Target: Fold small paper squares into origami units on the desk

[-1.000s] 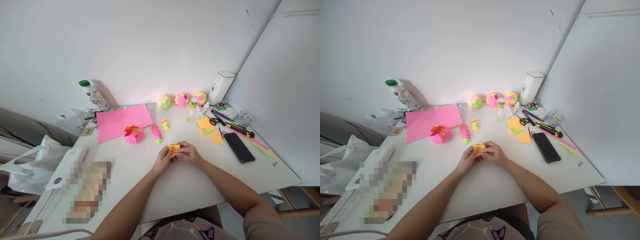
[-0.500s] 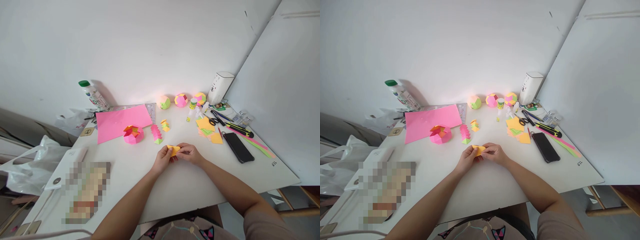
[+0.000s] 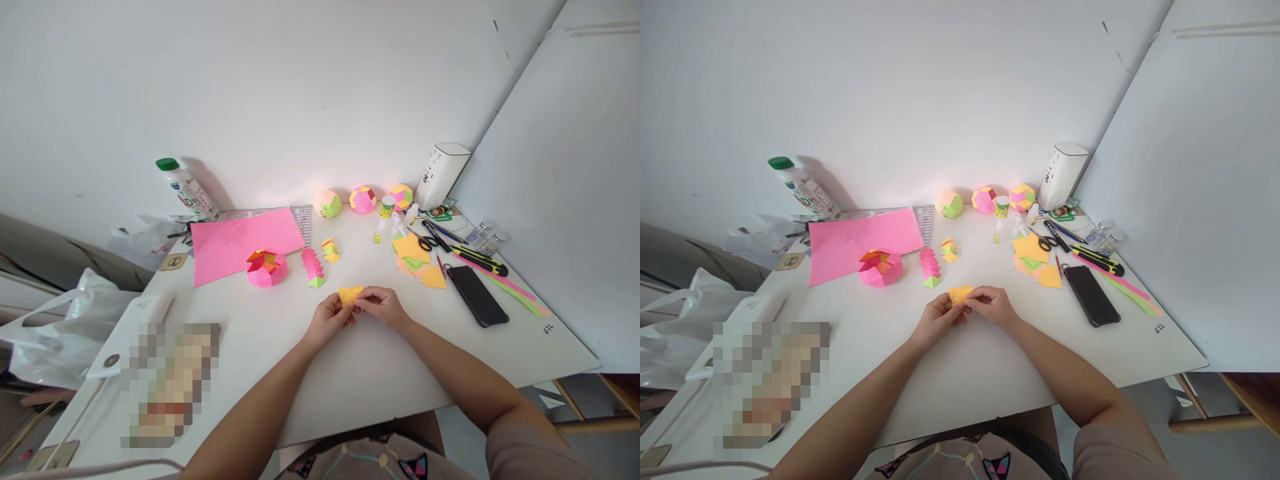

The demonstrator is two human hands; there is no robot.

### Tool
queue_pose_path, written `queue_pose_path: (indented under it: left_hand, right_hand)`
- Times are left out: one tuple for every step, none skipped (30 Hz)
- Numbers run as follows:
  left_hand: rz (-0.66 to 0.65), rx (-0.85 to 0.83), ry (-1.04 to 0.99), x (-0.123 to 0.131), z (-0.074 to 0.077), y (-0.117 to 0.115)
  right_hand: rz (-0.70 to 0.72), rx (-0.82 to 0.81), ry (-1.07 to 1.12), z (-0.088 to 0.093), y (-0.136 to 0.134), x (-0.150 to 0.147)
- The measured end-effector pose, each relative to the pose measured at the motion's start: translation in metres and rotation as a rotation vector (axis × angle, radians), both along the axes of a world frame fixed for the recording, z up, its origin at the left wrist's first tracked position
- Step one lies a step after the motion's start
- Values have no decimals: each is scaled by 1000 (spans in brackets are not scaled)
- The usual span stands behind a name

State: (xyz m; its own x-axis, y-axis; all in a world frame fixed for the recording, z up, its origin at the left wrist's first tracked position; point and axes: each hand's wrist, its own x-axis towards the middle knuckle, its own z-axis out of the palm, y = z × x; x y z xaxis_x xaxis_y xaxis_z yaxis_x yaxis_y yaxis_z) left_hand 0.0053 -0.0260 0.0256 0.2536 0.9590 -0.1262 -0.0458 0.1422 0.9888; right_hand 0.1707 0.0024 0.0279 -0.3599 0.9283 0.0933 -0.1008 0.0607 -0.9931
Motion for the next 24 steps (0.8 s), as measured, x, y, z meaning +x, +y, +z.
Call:
queue_pose_path:
  left_hand:
    - [2, -4, 1, 0, 0, 0]
    - [5, -10, 5, 0, 1, 0]
    - [11, -14, 8, 1, 1, 0]
    - [17, -18, 11, 1, 1, 0]
    - [21, -22, 11, 1, 0, 0]
    - [23, -25, 7, 1, 0, 0]
    - [25, -27, 2, 1, -1, 0]
    - [26, -28, -4, 1, -1, 0]
    - [27, -28, -8, 1, -2, 0]
    - [27, -28, -11, 1, -2, 0]
    - [29, -29, -13, 1, -3, 0]
    - [29, -29, -13, 1, -3, 0]
    - [29, -30, -13, 1, -3, 1]
    - [29, -31, -14, 2, -3, 1]
    - [30, -33, -15, 2, -3, 1]
    - [30, -34, -17, 2, -2, 1]
    - [29, -35, -19, 2, -2, 1]
    - [28, -36, -21, 2, -1, 0]
    - [27, -37, -21, 2, -1, 0]
    - [25, -38, -18, 1, 0, 0]
    - [23, -38, -15, 1, 0, 0]
    - [19, -37, -12, 1, 1, 0]
    - [17, -37, -9, 1, 1, 0]
    - [14, -36, -8, 1, 1, 0]
  right_hand:
    - [-2, 6, -6, 0, 0, 0]
    - [-4, 13, -14, 0, 0, 0]
    - [-6, 19, -25, 0, 0, 0]
    - [-9, 26, -41, 0, 0, 0]
    - [-14, 32, -58, 0, 0, 1]
    - [-22, 37, -76, 1, 0, 1]
    - [-30, 41, -91, 1, -1, 1]
    - [-38, 42, -103, 2, -1, 1]
    - [-46, 44, -110, 2, -1, 1]
    - [-52, 44, -113, 3, -1, 1]
    - [-56, 44, -116, 3, -1, 1]
    - [-56, 44, -119, 2, -1, 0]
    - [-59, 42, -121, 2, -1, 0]
    - [-66, 37, -122, 1, -1, 0]
    - [-76, 30, -122, 0, -1, 0]
    - [-88, 23, -123, -1, 0, 0]
    - [-102, 19, -123, -2, 0, 0]
    - [-113, 18, -125, -3, 0, 1]
    - [-118, 19, -128, -3, 0, 1]
    - [-117, 22, -130, -4, 1, 1]
    - [-117, 24, -130, -5, 1, 1]
    - [-117, 25, -129, -5, 1, 2]
    - [-117, 24, -127, -6, 1, 2]
    - [-116, 23, -124, -6, 1, 2]
